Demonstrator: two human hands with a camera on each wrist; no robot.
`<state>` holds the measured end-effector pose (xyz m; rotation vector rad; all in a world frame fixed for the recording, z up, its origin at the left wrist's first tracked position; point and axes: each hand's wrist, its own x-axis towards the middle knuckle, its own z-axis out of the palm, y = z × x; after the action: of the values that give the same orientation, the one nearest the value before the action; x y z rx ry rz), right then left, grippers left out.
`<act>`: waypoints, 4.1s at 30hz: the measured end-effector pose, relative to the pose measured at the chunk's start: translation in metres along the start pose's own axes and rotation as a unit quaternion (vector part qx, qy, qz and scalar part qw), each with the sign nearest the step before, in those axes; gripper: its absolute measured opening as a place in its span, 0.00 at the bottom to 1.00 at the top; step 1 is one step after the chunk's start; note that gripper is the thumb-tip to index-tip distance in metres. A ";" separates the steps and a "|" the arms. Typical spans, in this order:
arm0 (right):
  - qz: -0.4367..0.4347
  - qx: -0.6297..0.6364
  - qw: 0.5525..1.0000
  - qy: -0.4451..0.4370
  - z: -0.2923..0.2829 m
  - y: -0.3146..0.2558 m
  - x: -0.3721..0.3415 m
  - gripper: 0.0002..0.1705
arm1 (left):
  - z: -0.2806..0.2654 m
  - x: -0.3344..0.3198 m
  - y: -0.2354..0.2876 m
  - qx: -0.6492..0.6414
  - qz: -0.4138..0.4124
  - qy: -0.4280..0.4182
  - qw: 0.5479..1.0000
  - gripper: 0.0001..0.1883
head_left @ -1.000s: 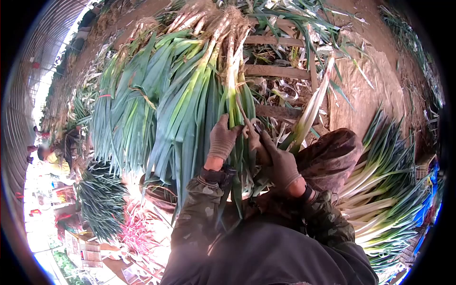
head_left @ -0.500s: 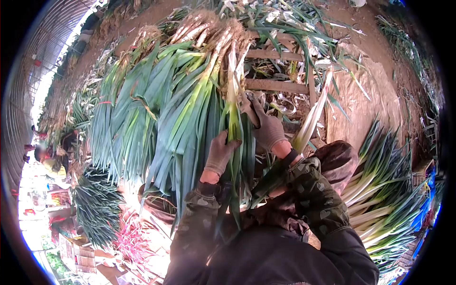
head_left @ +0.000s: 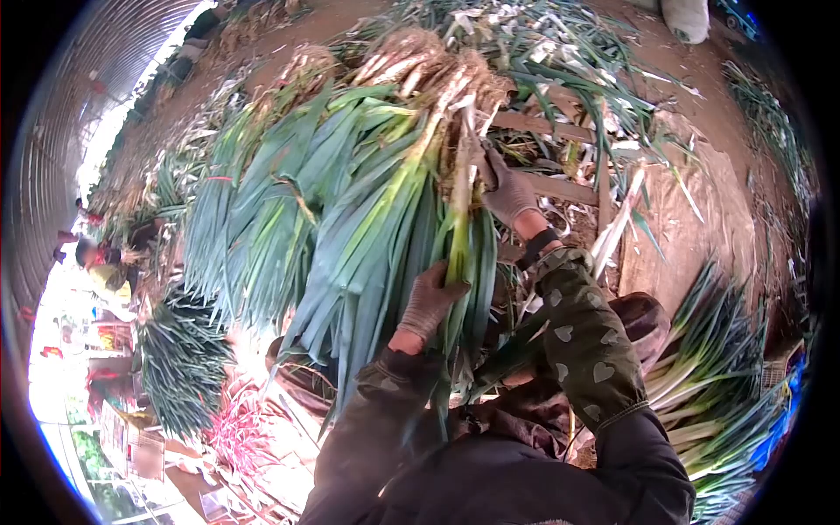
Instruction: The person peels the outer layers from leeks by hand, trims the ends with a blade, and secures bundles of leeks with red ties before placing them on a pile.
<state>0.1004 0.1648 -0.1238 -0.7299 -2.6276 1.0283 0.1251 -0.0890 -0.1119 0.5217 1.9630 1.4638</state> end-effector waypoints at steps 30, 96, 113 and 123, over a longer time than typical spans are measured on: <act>0.118 0.090 0.989 0.026 -0.049 0.042 -0.153 0.50 | 0.117 -0.054 -0.101 -0.063 0.039 -0.056 0.996 0.17; -0.018 0.226 0.974 0.020 -0.063 -0.006 -0.241 0.53 | 0.081 0.008 0.032 0.547 0.094 0.079 0.828 0.23; 0.135 0.129 0.980 -0.068 -0.051 -0.005 -0.326 0.54 | 0.040 -0.026 0.026 0.593 0.141 -0.017 0.792 0.20; 0.101 0.166 0.980 0.054 -0.064 0.002 -0.332 0.53 | 0.090 -0.063 -0.013 0.206 0.095 -0.001 0.974 0.18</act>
<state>0.4071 0.0281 -0.0880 -0.9510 -2.2450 1.3961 0.2336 -0.0706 -0.1254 0.9124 2.2766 1.1580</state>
